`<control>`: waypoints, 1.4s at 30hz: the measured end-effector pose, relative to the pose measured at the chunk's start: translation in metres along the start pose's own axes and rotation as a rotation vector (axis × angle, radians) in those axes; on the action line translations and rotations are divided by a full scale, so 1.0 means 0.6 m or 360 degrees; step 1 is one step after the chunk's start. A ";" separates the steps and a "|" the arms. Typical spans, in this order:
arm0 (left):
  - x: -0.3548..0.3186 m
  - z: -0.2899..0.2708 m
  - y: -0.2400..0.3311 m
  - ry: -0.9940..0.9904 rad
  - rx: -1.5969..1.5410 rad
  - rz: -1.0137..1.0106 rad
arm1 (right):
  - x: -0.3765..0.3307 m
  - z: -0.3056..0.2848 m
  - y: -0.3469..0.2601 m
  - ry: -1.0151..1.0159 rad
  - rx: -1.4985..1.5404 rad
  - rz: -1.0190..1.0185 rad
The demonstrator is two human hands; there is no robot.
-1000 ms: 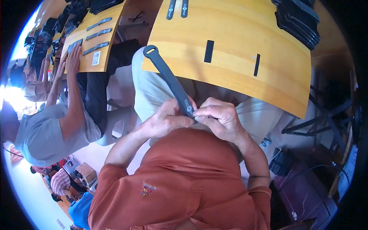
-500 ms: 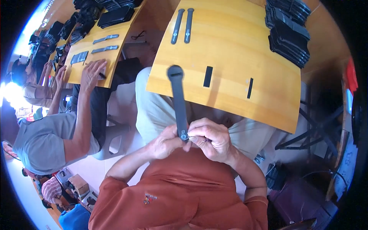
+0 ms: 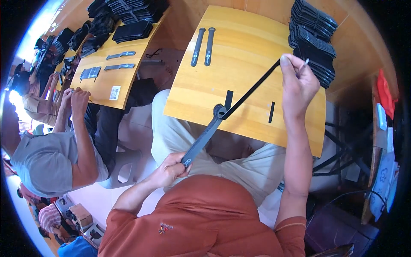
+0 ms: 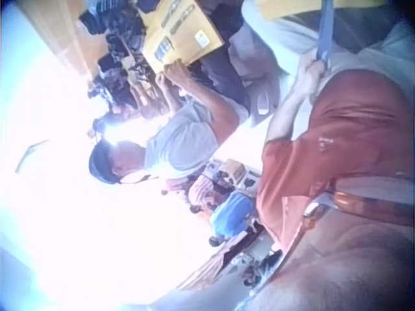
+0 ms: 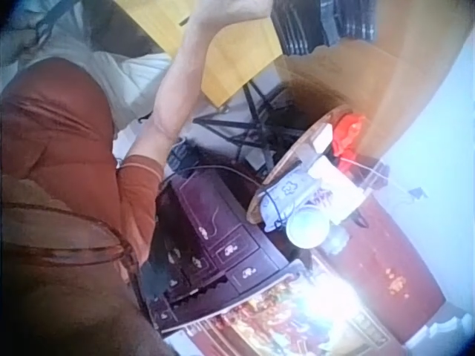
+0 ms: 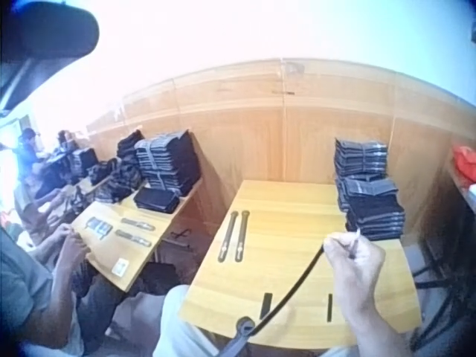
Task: Assembling and inspecting small black straps at a workbench in a manufacturing setting.
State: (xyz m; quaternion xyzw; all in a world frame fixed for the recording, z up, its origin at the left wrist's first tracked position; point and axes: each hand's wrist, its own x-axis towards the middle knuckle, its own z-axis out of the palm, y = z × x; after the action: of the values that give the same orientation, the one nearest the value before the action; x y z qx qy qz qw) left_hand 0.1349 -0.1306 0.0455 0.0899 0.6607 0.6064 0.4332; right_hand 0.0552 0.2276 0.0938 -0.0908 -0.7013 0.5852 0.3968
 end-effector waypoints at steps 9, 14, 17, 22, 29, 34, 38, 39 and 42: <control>-0.037 -0.034 -0.091 0.0015 -0.0380 -0.0103 | 0.111 -0.001 0.067 0.0255 -0.0621 -0.0396; -0.020 -0.010 -0.087 -0.0007 -0.0493 0.0081 | 0.058 0.046 0.133 -0.0006 -0.0996 -0.1021; -0.015 -0.007 -0.082 0.0019 -0.0623 0.0080 | -0.002 0.076 0.174 -0.0496 -0.1145 -0.0973; -0.007 -0.006 -0.074 -0.0092 -0.0588 0.0217 | -0.036 0.122 0.199 -0.0829 -0.1167 -0.0773; 0.000 -0.014 -0.087 -0.0160 -0.0658 0.0156 | -0.023 0.163 0.200 -0.1049 -0.1317 -0.0592; 0.006 -0.016 -0.086 -0.0131 -0.0653 0.0249 | -0.016 0.177 0.194 -0.1109 -0.1356 -0.0572; 0.012 -0.018 -0.082 -0.0022 -0.0455 0.0311 | -0.013 0.182 0.187 -0.1187 -0.1377 -0.0512; 0.016 -0.017 -0.080 0.0007 -0.0454 0.0345 | -0.013 0.181 0.187 -0.1187 -0.1380 -0.0509; 0.026 -0.016 -0.075 0.0067 -0.0451 0.0374 | -0.017 0.175 0.188 -0.1170 -0.1410 -0.0506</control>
State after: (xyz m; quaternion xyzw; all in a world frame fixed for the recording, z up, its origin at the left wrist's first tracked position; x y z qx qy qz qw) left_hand 0.1372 -0.1387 -0.0022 0.0919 0.5626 0.7416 0.3537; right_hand -0.0455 0.1763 -0.0115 0.0669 -0.9749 0.1635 0.1353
